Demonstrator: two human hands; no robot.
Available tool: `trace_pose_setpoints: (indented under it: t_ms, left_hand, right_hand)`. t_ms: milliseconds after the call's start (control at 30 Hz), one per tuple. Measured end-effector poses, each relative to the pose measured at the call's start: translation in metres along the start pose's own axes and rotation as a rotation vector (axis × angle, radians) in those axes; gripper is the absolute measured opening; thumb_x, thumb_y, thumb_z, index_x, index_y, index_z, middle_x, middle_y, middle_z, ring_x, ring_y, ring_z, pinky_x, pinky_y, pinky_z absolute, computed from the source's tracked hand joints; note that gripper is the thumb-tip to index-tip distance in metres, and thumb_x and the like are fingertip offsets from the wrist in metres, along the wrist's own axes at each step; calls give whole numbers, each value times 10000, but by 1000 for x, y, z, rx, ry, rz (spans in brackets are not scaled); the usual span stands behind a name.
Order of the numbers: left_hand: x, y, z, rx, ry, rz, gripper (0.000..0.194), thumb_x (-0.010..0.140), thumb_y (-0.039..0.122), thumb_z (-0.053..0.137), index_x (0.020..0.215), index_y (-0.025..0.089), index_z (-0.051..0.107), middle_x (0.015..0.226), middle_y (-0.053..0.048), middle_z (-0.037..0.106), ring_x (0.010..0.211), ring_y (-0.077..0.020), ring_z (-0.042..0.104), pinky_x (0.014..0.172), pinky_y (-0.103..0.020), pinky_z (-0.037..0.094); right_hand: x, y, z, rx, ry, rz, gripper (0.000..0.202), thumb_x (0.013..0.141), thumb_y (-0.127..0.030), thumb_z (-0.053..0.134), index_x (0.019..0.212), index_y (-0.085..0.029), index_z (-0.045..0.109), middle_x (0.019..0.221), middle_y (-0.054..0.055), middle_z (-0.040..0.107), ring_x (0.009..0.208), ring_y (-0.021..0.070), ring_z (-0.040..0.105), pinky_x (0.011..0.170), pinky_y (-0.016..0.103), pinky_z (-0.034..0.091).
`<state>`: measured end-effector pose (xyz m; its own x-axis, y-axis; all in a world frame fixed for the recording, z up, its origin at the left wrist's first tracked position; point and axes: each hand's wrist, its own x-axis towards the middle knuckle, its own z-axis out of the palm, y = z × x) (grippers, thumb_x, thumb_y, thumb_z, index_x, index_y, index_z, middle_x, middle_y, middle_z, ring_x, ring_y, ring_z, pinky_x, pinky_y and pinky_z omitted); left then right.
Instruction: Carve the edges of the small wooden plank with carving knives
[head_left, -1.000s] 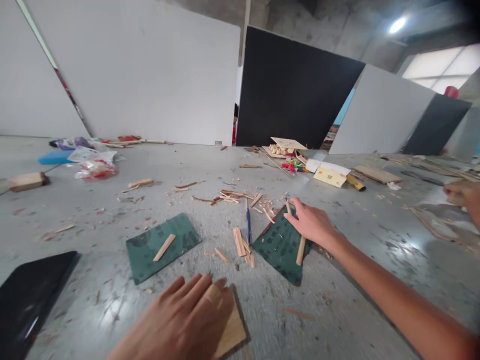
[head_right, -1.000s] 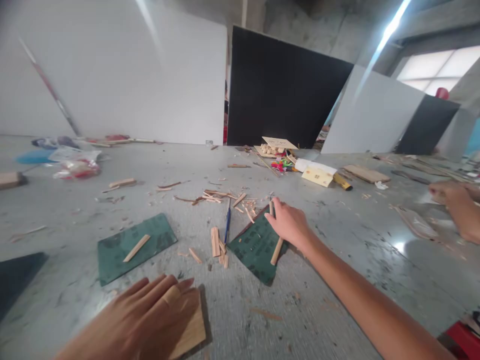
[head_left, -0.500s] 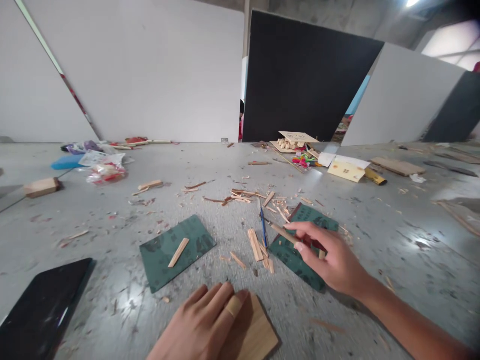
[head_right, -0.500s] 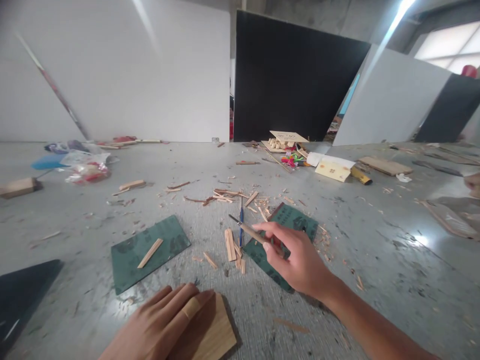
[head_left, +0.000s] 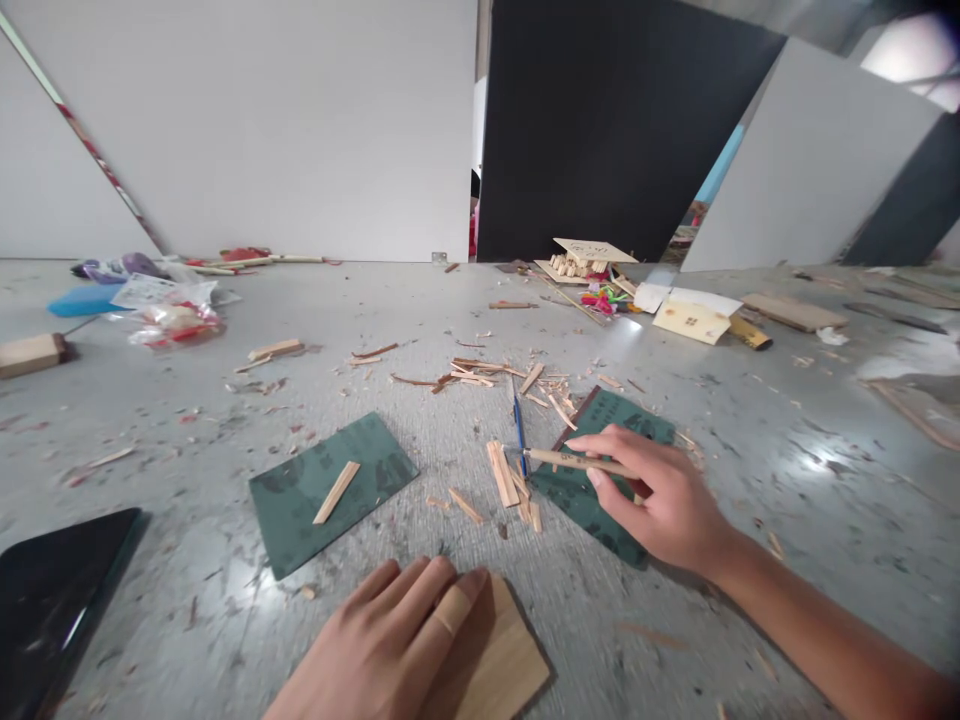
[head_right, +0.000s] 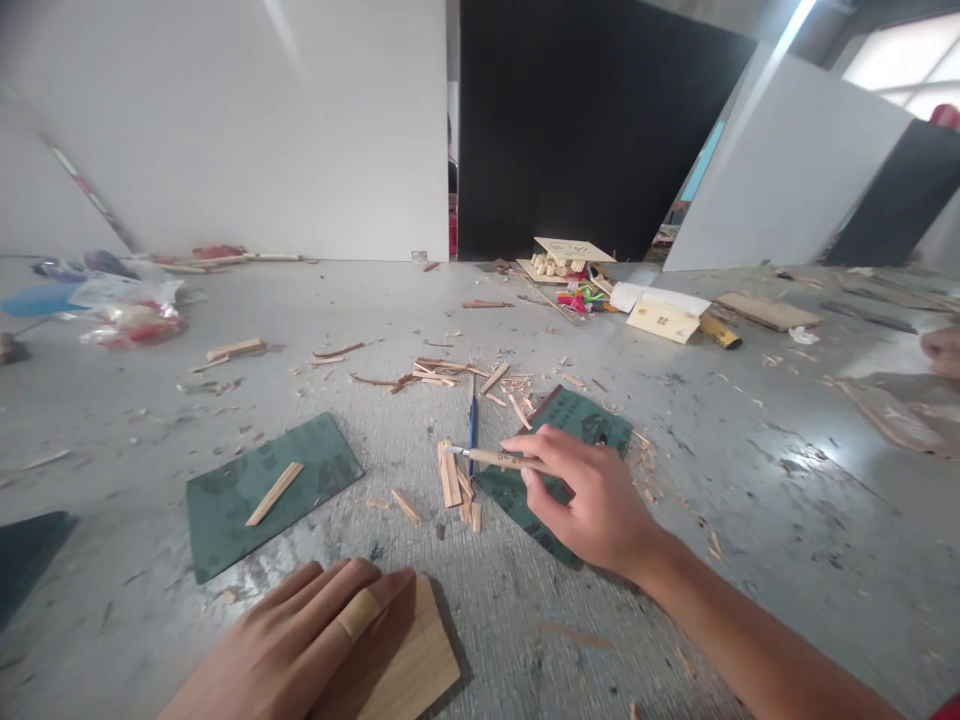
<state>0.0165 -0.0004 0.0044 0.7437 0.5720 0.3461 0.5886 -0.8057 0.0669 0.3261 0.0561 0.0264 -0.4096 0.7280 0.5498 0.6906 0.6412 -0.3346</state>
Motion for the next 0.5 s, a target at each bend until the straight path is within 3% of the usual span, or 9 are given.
trace_pose_setpoints:
  t_ms: [133, 200, 333, 400, 500]
  left_hand:
    - [1, 4, -4, -7, 19, -41, 693, 868, 728, 576, 1310, 196, 526, 1090, -71, 728, 834, -214, 693, 731, -343, 587]
    - [2, 5, -5, -15, 27, -45, 710, 865, 758, 551, 1302, 199, 535, 1113, -75, 729, 870, -224, 703, 750, -350, 591]
    - [3, 5, -6, -39, 6, -63, 691, 870, 743, 563, 1280, 187, 556, 1119, -80, 730, 923, -240, 708, 801, -374, 597]
    - [2, 4, -7, -42, -26, -56, 671, 869, 712, 594, 1279, 181, 561, 1118, -82, 729, 914, -237, 707, 799, -374, 598]
    - [-1, 4, -6, -26, -52, -34, 675, 876, 700, 594, 1309, 184, 548, 1117, -82, 727, 891, -232, 704, 792, -377, 600]
  right_hand:
    - [-1, 3, 5, 39, -39, 61, 255, 945, -178, 532, 1163, -232, 654, 965, 23, 688, 680, 113, 600, 670, 256, 491]
    - [-1, 5, 9, 82, -28, 184, 237, 941, -213, 544, 1140, -231, 672, 980, 40, 690, 763, 145, 640, 721, 280, 504]
    - [-1, 4, 17, 136, 31, 410, 257, 981, -279, 497, 1168, -208, 659, 1004, 79, 679, 718, 152, 644, 680, 291, 516]
    - [1, 1, 17, 231, 10, 430, 356, 1026, -335, 422, 1327, -216, 569, 1091, 106, 684, 709, 146, 655, 670, 291, 530]
    - [7, -4, 7, 502, -51, 446, 516, 1049, -422, 351, 1541, -275, 296, 1295, 142, 633, 627, 122, 644, 582, 285, 516]
